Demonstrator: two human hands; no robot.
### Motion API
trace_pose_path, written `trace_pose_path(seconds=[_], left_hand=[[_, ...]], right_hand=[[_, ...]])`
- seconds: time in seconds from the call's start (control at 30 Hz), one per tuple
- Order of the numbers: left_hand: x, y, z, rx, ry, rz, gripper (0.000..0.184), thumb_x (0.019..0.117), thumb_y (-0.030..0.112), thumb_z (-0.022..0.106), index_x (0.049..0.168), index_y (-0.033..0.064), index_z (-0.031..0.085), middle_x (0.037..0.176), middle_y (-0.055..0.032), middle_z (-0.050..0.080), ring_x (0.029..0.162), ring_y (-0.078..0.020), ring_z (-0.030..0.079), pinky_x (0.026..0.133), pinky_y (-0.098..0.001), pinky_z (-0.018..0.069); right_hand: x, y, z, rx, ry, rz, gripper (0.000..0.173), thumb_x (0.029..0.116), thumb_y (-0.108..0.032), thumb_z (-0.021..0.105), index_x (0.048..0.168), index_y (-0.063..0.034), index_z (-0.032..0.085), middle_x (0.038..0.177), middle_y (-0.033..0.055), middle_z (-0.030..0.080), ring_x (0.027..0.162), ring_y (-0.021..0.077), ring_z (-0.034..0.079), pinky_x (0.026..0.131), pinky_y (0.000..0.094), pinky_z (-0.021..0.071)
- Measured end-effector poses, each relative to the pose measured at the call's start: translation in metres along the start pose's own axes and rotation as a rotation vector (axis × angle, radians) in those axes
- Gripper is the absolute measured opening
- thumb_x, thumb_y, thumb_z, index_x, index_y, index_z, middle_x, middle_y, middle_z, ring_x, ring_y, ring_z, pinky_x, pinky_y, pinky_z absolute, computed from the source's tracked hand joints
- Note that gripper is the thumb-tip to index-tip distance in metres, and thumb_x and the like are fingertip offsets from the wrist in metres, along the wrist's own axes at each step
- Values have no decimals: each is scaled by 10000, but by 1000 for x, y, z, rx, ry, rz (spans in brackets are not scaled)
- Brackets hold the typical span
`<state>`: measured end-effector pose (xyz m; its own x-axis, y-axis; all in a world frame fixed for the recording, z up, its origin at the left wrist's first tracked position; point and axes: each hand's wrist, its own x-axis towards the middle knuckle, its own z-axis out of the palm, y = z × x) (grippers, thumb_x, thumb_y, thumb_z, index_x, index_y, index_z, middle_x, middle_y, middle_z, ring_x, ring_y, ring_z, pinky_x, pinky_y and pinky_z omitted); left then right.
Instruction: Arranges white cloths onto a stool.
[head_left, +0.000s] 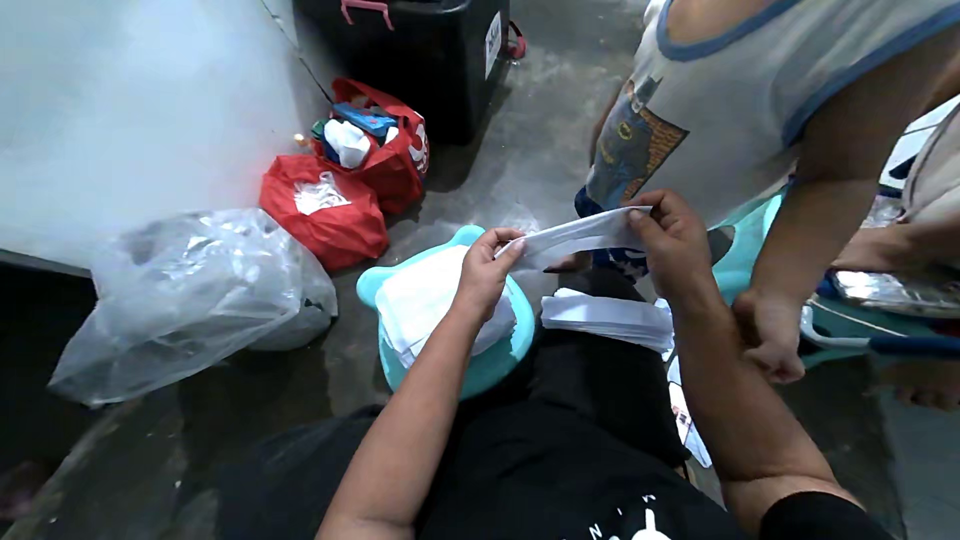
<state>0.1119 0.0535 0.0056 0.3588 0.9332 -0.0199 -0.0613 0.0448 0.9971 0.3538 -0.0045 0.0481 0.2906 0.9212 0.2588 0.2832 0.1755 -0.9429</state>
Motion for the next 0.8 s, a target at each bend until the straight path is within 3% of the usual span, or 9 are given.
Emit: trace_pose_path(seconds=[0.2, 0.33, 0.43, 0.53, 0.63, 0.73, 0.8], left_hand=[[-20, 15, -32, -50, 108, 128, 380, 947, -44, 627, 1269, 142, 549, 1087, -12, 674, 895, -112, 674, 776, -299, 591], [-37, 19, -54, 43, 164, 146, 441, 908, -52, 668, 1289, 137, 551, 1044, -19, 632, 870, -112, 639, 741, -296, 580], [-48, 19, -67, 221, 186, 43, 388, 909, 10, 708, 1280, 82, 617, 958, -59, 603, 804, -140, 604, 705, -315, 559], [-58, 17, -75, 309, 157, -87, 183, 958, 96, 699, 1139, 70, 702, 912, -54, 637, 763, -138, 615, 714, -325, 560], [-74, 12, -88, 213, 167, -49, 96, 987, 131, 667, 1058, 70, 690, 952, -30, 676, 832, -116, 645, 781, -312, 562], [-95, 14, -102, -26, 218, -28, 81, 1016, 110, 606, 1085, 84, 641, 984, -10, 692, 884, -99, 671, 839, -317, 584], [-107, 14, -108, -194, 281, -58, 119, 1033, 74, 560, 1133, 90, 621, 1007, -31, 708, 897, -138, 704, 838, -361, 611]], right_hand=[[18, -7, 35, 43, -115, -82, 209, 1000, -49, 497, 1173, -27, 612, 999, 34, 646, 864, 60, 640, 788, 266, 571], [22, -11, 61, 123, -184, -61, 214, 973, -23, 527, 1162, -39, 625, 995, 35, 655, 831, 76, 644, 749, 261, 573], [22, -17, 76, 104, -239, -111, 259, 954, 30, 554, 1191, -39, 632, 1002, 18, 673, 820, 42, 645, 751, 230, 570], [22, -27, 86, 97, -312, -169, 274, 946, 39, 574, 1204, -26, 636, 998, 20, 678, 818, 39, 646, 753, 227, 572], [21, -35, 94, 94, -374, -180, 281, 947, 37, 569, 1212, -32, 630, 1000, 15, 678, 814, 32, 648, 748, 216, 571], [14, -33, 104, 95, -410, -126, 283, 965, 41, 560, 1227, -51, 615, 964, 23, 669, 761, 39, 634, 701, 210, 561], [7, -26, 113, 126, -445, -33, 297, 970, 35, 549, 1241, -76, 599, 953, 27, 667, 737, 63, 633, 667, 234, 566]])
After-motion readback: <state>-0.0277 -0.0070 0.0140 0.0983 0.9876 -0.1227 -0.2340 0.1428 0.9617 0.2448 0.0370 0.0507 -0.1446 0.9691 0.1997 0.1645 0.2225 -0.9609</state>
